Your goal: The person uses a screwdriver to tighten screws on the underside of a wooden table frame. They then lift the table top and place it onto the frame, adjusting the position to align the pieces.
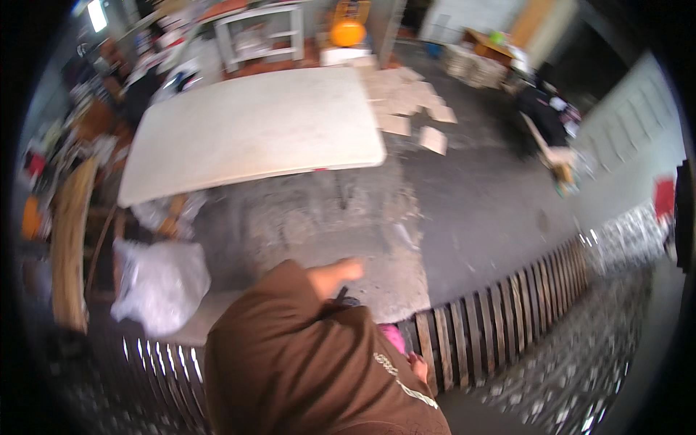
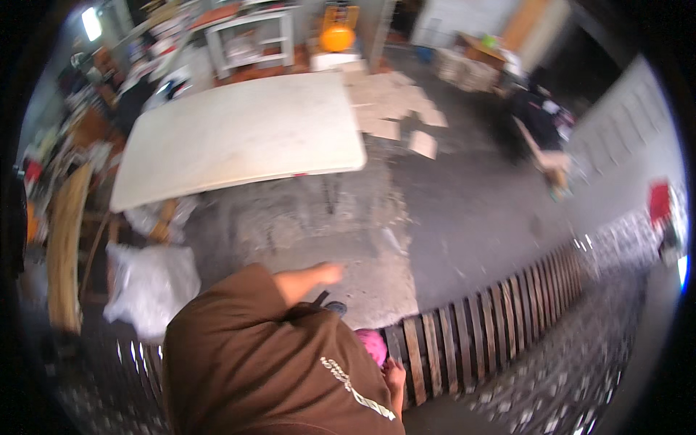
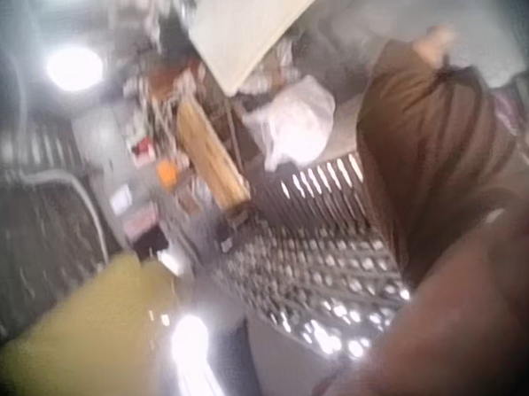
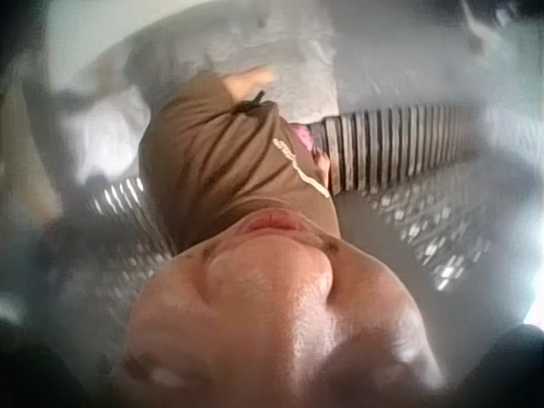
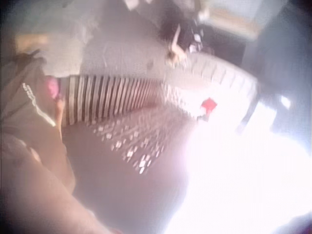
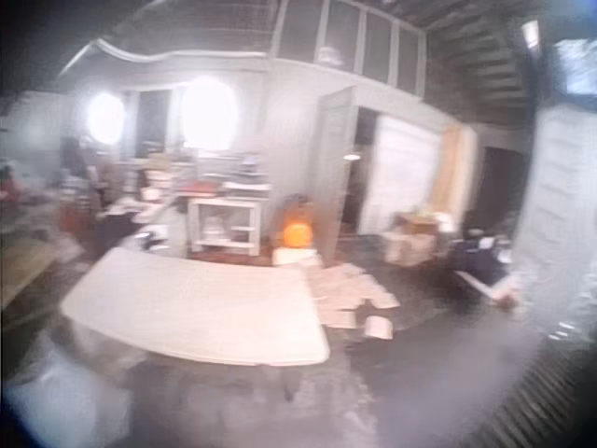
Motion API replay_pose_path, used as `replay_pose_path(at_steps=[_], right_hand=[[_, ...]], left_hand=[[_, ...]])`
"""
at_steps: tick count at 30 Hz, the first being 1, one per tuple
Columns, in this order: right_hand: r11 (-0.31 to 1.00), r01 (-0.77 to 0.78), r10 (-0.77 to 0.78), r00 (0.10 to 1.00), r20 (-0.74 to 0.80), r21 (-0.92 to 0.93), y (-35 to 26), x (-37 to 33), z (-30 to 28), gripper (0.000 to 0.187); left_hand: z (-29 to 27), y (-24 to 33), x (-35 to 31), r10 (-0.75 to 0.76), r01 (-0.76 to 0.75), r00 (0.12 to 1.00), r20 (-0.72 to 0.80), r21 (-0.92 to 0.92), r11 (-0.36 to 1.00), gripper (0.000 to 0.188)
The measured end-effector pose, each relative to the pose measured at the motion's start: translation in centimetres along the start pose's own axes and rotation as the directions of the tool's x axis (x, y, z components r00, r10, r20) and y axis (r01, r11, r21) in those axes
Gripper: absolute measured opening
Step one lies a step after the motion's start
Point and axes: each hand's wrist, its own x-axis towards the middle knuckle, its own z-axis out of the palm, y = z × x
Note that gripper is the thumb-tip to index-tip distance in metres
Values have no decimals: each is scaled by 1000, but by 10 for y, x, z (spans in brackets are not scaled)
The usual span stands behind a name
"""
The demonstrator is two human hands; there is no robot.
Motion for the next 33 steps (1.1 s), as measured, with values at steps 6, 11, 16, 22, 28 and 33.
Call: replay_pose_path(at_steps=[6, 11, 16, 22, 28, 33], right_hand=[[916, -53, 64, 998, 15, -398, -74, 132, -56, 25], [864, 26, 22, 996, 89, -503, -194, 265, -105, 24], [869, 20, 82, 980, 183, -494, -340, 410, -125, 22], [917, -133, 149, 989, 15, -376, -588, 595, -167, 21], [940, 45, -5, 993, 118, -338, -753, 700, -86, 25], [865, 46, 97, 961, 257, -500, -842, 729, -47, 23]], left_hand=[[-300, 155, 152, 51, -374, 884, -464, -638, 673, 33], [-293, 62, 257, -243, -142, 898, -366, -765, 629, 30], [-77, -98, 134, -387, 306, 907, -168, -370, 877, 26], [-81, -84, 207, -183, 598, 711, 678, -447, 666, 26], [-190, -94, 336, -568, 831, 512, 645, -538, 138, 22], [-333, -227, 541, -398, 497, 844, 360, -242, 834, 23]])
